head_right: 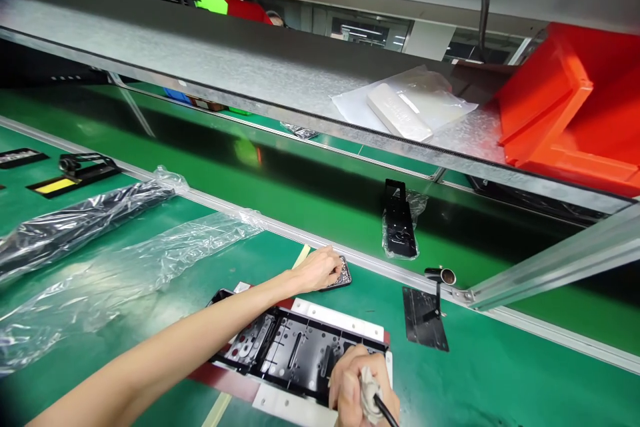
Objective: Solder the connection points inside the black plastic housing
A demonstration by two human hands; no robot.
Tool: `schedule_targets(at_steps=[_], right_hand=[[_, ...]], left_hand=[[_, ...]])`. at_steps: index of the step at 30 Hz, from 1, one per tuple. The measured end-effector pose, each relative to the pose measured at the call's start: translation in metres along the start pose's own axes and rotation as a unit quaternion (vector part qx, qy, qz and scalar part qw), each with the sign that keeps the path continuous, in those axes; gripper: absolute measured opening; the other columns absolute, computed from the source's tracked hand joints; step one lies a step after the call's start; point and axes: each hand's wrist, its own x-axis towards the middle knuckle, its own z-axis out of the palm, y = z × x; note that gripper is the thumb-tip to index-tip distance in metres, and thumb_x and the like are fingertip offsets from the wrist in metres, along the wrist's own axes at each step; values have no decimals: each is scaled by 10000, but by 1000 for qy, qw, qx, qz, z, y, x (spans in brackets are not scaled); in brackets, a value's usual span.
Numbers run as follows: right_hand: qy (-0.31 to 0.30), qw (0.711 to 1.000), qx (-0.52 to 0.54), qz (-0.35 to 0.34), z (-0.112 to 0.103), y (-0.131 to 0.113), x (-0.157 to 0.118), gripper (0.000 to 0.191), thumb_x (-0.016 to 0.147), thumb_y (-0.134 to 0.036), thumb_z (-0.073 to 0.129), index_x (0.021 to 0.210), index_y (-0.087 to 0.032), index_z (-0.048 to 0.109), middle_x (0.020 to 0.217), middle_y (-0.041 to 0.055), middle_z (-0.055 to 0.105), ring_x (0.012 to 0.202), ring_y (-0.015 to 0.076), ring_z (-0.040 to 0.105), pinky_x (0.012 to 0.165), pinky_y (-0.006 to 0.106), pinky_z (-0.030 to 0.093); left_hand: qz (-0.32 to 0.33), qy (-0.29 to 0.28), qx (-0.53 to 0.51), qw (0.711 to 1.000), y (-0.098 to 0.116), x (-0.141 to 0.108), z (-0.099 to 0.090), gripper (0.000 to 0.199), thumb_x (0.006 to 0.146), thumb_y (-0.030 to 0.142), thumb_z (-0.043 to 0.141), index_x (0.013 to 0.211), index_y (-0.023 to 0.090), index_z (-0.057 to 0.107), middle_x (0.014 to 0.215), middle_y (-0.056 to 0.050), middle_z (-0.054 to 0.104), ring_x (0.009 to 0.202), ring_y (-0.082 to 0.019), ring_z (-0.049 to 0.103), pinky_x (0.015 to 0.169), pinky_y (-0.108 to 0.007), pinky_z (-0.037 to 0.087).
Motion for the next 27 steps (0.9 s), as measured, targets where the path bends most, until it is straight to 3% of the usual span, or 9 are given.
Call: schedule_targets(at_steps=[2,5,9,14,19,22,27], right_hand=[[-17,999,-3,-35,-1,1,4,266,1024,-189,479,758,-187,490,553,-38,492,465,98,472,475,225,338],[9,999,-12,-38,1,-2,8,280,1011,-200,508,733,-180,484,547,-35,490,469,100,481,477,225,364],[27,999,10,-26,2,-7,7,275,998,-205,522,726,-182,486,542,-37,477,458,106,475,450,225,372],[26,999,21,-9,0,-8,9,244,991,-223,534,752,-184,507,544,-35,491,457,113,486,434,232,403],[40,999,7,0,1,-8,10,250,1000,-220,524,753,-186,498,539,-42,480,455,108,479,446,239,415],[39,999,11,3,0,-8,9,237,998,-211,509,762,-186,501,548,-40,482,463,111,482,447,240,413],[43,999,20,5,-1,-8,8,231,996,-205,499,766,-188,502,549,-39,480,466,111,476,443,236,408]], left_hand=[[-34,19,-28,999,5,-8,-9,124,906,137,659,782,138,652,785,-31,678,845,-194,658,858,-367,531],[-71,35,-90,993,14,-24,-22,100,876,101,615,801,147,664,783,-27,706,776,-181,673,725,-284,514],[-66,35,-164,984,34,-54,-36,154,860,79,609,950,150,712,873,-8,750,783,-148,691,724,-228,509],[-5,22,-175,984,56,-84,-38,114,913,110,666,945,179,750,956,-23,751,967,-191,667,924,-284,480],[107,-5,-152,983,66,-89,-27,132,972,190,669,860,189,740,808,-16,705,868,-189,617,829,-282,464],[175,-17,-129,976,68,-87,-20,146,987,174,642,877,189,737,835,-13,720,821,-178,597,819,-296,458],[228,-15,-88,970,68,-85,-13,130,987,177,615,921,187,727,824,-35,685,804,-203,553,751,-335,450]])
